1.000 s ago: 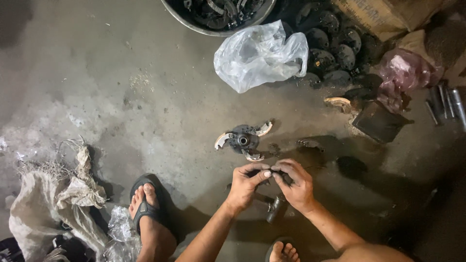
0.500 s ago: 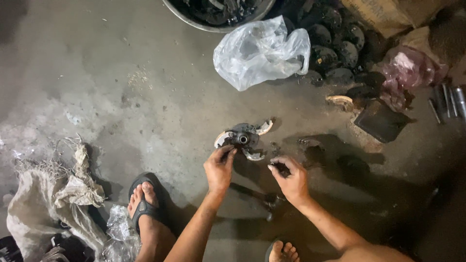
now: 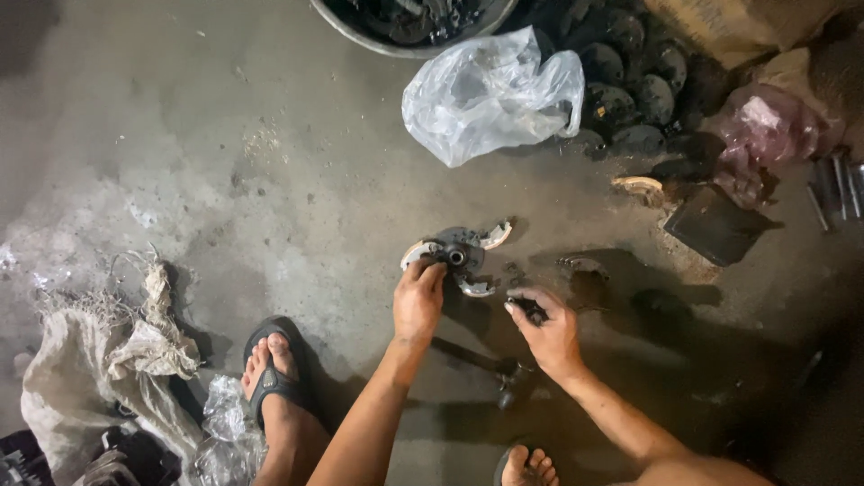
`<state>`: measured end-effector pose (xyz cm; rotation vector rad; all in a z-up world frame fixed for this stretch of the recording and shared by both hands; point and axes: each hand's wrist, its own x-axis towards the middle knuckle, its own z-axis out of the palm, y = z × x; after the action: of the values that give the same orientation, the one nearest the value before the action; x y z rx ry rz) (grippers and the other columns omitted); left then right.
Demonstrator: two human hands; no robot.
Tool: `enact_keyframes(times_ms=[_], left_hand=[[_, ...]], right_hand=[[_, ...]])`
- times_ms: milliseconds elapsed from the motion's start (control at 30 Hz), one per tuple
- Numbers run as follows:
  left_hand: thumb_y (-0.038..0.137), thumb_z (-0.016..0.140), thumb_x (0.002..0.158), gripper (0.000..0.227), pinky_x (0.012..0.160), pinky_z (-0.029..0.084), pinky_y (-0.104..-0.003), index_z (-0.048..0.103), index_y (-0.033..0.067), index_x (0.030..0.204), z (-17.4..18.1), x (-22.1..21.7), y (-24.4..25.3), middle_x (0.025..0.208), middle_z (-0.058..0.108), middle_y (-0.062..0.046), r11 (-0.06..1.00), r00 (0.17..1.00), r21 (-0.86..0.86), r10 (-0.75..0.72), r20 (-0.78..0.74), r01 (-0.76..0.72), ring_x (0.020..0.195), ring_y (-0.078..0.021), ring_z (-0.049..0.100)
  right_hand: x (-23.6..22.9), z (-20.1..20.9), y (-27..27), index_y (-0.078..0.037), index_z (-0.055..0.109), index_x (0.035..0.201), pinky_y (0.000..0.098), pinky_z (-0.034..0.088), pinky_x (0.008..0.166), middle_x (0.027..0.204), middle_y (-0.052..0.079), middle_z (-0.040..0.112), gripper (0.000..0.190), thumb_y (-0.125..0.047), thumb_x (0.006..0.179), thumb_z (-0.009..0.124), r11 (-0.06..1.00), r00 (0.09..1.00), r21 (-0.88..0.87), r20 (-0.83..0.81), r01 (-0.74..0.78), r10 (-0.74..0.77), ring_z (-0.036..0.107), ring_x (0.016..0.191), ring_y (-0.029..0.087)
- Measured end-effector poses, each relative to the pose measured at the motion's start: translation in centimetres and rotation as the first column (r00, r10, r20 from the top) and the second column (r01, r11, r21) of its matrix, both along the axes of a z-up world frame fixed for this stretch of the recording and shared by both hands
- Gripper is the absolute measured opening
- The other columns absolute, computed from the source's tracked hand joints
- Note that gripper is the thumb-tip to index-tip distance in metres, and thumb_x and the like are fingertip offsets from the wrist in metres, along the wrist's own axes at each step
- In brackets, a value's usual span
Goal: The person sits on the floor and uses pliers to remove a spring from a mechanical part, likely a brake assembly. They then use the pliers to adjust and tighten components within the assembly.
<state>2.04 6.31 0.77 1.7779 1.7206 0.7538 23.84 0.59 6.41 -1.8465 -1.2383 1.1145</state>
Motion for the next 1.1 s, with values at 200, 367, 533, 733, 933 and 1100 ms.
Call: enact_keyframes(times_ms=[200, 367, 533, 733, 933, 1100], left_hand=[[0.009, 0.072, 0.087, 0.010, 0.080, 0.057, -0.043, 0.075, 0.0103, 0.096, -0.2, 0.0, 0.2, 0.106, 0.072, -0.008, 1.000, 0.999, -0.007, -0.013, -0.037, 0.013, 0.095, -0.0329, 0.070], [0.009, 0.070, 0.087, 0.012, 0.081, 0.057, -0.041, 0.073, 0.0067, 0.099, 1.3, -0.4, 0.7, 0.107, 0.071, -0.008, 0.985, 0.991, 0.115, -0.127, -0.032, 0.130, 0.098, -0.0315, 0.069], [0.006, 0.069, 0.087, 0.021, 0.082, 0.057, -0.042, 0.070, 0.0092, 0.107, 1.2, -0.6, 0.6, 0.107, 0.071, -0.009, 0.987, 0.979, 0.055, -0.142, -0.148, 0.151, 0.099, -0.0326, 0.068], [0.001, 0.066, 0.083, 0.040, 0.082, 0.057, -0.042, 0.069, 0.0136, 0.121, 2.2, -0.5, 0.6, 0.109, 0.072, -0.009, 0.994, 0.984, -0.066, -0.091, -0.151, 0.082, 0.100, -0.0325, 0.069], [0.004, 0.070, 0.084, 0.039, 0.087, 0.057, -0.043, 0.067, 0.0080, 0.122, 2.2, -1.8, -2.5, 0.115, 0.069, -0.016, 0.997, 0.996, -0.011, 0.074, 0.047, -0.074, 0.104, -0.0377, 0.068], [0.008, 0.070, 0.093, 0.026, 0.088, 0.056, -0.043, 0.066, 0.0059, 0.118, 0.9, -3.4, -4.3, 0.114, 0.067, -0.017, 0.985, 0.990, -0.122, 0.133, 0.051, -0.126, 0.105, -0.0399, 0.066]], right_hand=[[0.0, -0.5, -0.5, -0.006, 0.076, 0.105, 0.0253, 0.054, 0.073, 0.098, 0.002, 0.076, 0.020, -0.014, 0.086, 0.079, 1.000, 1.000, 0.016, 0.015, 0.004, -0.005, 0.068, 0.083, 0.010], [0.0, 0.2, 0.0, -0.009, 0.078, 0.106, 0.0239, 0.048, 0.060, 0.087, -0.002, 0.074, 0.022, -0.016, 0.086, 0.080, 0.981, 0.994, -0.182, -0.073, 0.064, -0.078, 0.059, 0.067, 0.006], [-0.1, -0.2, 0.4, -0.006, 0.076, 0.107, 0.0277, 0.053, 0.074, 0.096, 0.003, 0.077, 0.022, -0.015, 0.087, 0.080, 0.997, 1.000, 0.070, -0.005, -0.013, 0.013, 0.067, 0.083, 0.012], [-1.4, -0.7, 4.8, -0.007, 0.076, 0.103, 0.0360, 0.056, 0.085, 0.106, 0.006, 0.076, 0.020, -0.013, 0.085, 0.081, 0.925, 0.955, 0.295, 0.245, -0.240, 0.169, 0.071, 0.098, 0.020], [-3.9, -4.3, 9.7, -0.010, 0.076, 0.094, 0.0402, 0.050, 0.088, 0.099, 0.007, 0.067, 0.019, -0.016, 0.079, 0.085, 0.869, 0.910, 0.363, 0.362, -0.337, 0.201, 0.060, 0.100, 0.027], [-5.3, -5.4, 11.9, -0.013, 0.077, 0.090, 0.0463, 0.044, 0.091, 0.096, 0.004, 0.067, 0.013, -0.016, 0.080, 0.084, 0.860, 0.878, 0.335, 0.419, -0.385, 0.231, 0.058, 0.101, 0.029]])
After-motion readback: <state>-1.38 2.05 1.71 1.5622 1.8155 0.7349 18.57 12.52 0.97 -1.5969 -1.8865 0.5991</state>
